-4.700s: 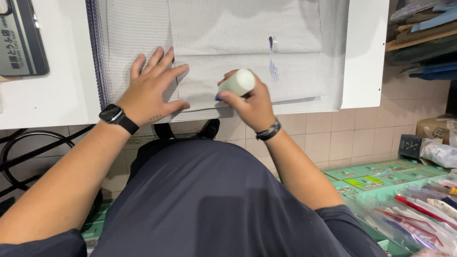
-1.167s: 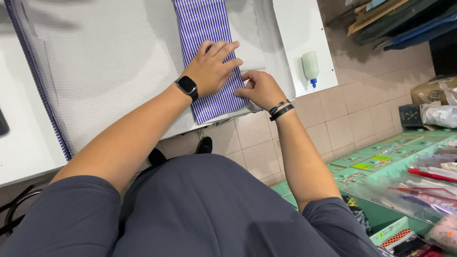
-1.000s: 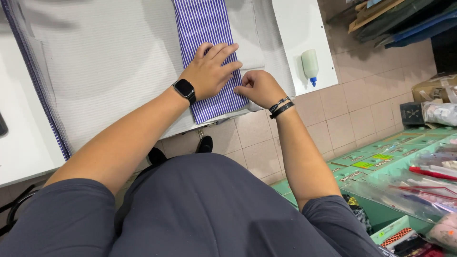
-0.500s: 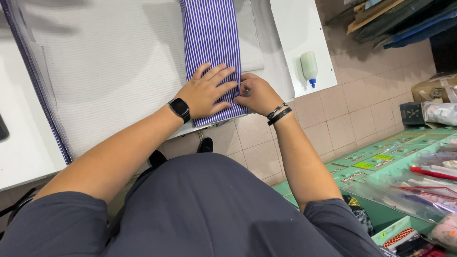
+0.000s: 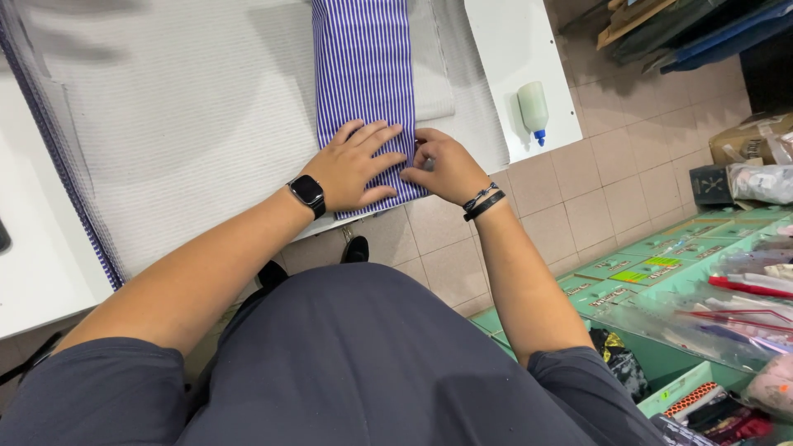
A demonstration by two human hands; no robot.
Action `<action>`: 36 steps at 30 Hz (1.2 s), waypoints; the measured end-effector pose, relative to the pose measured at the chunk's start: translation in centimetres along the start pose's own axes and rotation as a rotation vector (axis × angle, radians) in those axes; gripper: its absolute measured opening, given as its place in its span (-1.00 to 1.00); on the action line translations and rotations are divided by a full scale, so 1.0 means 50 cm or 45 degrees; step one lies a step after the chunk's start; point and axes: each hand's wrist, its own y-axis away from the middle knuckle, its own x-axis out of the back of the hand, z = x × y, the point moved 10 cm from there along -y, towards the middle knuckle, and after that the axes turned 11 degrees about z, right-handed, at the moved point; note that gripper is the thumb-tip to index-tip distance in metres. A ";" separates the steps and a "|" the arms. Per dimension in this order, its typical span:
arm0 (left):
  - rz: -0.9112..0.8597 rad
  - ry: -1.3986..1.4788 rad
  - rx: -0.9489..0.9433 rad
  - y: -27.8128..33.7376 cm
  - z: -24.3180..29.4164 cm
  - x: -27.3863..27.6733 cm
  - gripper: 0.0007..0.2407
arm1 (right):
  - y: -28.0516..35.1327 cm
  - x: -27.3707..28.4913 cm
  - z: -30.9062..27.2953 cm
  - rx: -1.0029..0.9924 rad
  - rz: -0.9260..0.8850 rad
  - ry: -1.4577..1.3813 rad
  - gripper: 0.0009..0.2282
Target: Applying glue to a surface and carefully folding and adhering striped wrapping paper to it.
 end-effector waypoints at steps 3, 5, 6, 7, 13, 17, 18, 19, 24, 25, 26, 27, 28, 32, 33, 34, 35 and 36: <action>-0.033 0.048 0.063 0.001 -0.013 -0.003 -0.52 | 0.006 0.012 -0.009 -0.049 0.007 -0.040 -0.76; -0.062 0.057 0.109 0.005 -0.020 -0.007 -0.47 | 0.014 0.012 -0.012 -0.095 -0.021 0.033 -0.76; -0.062 0.059 0.111 0.006 -0.018 -0.004 -0.47 | 0.016 0.007 -0.008 -0.095 -0.023 0.033 -0.76; -0.088 0.046 0.117 0.007 -0.017 -0.005 -0.44 | 0.018 0.003 -0.003 -0.092 -0.025 0.092 -0.76; -0.120 0.008 0.107 0.006 -0.017 -0.013 -0.33 | 0.020 -0.017 0.013 -0.083 -0.049 0.311 -0.80; -0.109 0.018 0.079 0.007 -0.015 -0.020 -0.34 | 0.021 -0.021 0.017 -0.075 -0.024 0.357 -0.82; -0.110 0.021 0.078 0.007 -0.014 -0.020 -0.34 | 0.022 -0.021 0.015 -0.078 -0.024 0.357 -0.82; -0.065 0.034 0.001 0.006 -0.002 -0.012 -0.44 | 0.024 -0.019 0.013 -0.079 -0.016 0.357 -0.82; 0.072 0.046 -0.213 0.013 0.026 -0.014 -0.71 | 0.030 -0.016 0.016 -0.064 0.036 0.321 -0.82; 0.055 0.058 -0.236 0.014 0.031 -0.018 -0.76 | 0.030 -0.016 0.017 -0.058 0.046 0.311 -0.82; 0.038 0.071 -0.258 0.016 0.036 -0.022 -0.80 | 0.031 -0.016 0.018 -0.052 0.055 0.300 -0.82; 0.037 0.074 -0.259 0.014 0.039 -0.019 -0.80 | 0.033 -0.016 0.019 -0.056 0.055 0.300 -0.82; 0.032 0.071 -0.276 0.012 0.044 -0.017 -0.82 | 0.033 -0.014 0.018 -0.049 0.067 0.283 -0.81; 0.036 0.068 -0.346 0.011 0.053 -0.027 -0.81 | 0.035 -0.014 0.019 -0.023 0.092 0.244 -0.80; 0.037 0.070 -0.348 0.009 0.054 -0.026 -0.81 | 0.035 -0.016 0.027 -0.025 0.093 0.246 -0.80; 0.045 0.046 -0.361 0.009 0.057 -0.023 -0.80 | 0.035 -0.018 0.032 -0.023 0.095 0.244 -0.81; 0.053 0.021 -0.374 0.009 0.060 -0.021 -0.78 | 0.034 -0.020 0.038 -0.020 0.097 0.242 -0.82; 0.054 0.021 -0.375 0.010 0.063 -0.021 -0.78 | 0.034 -0.023 0.042 -0.021 0.097 0.243 -0.82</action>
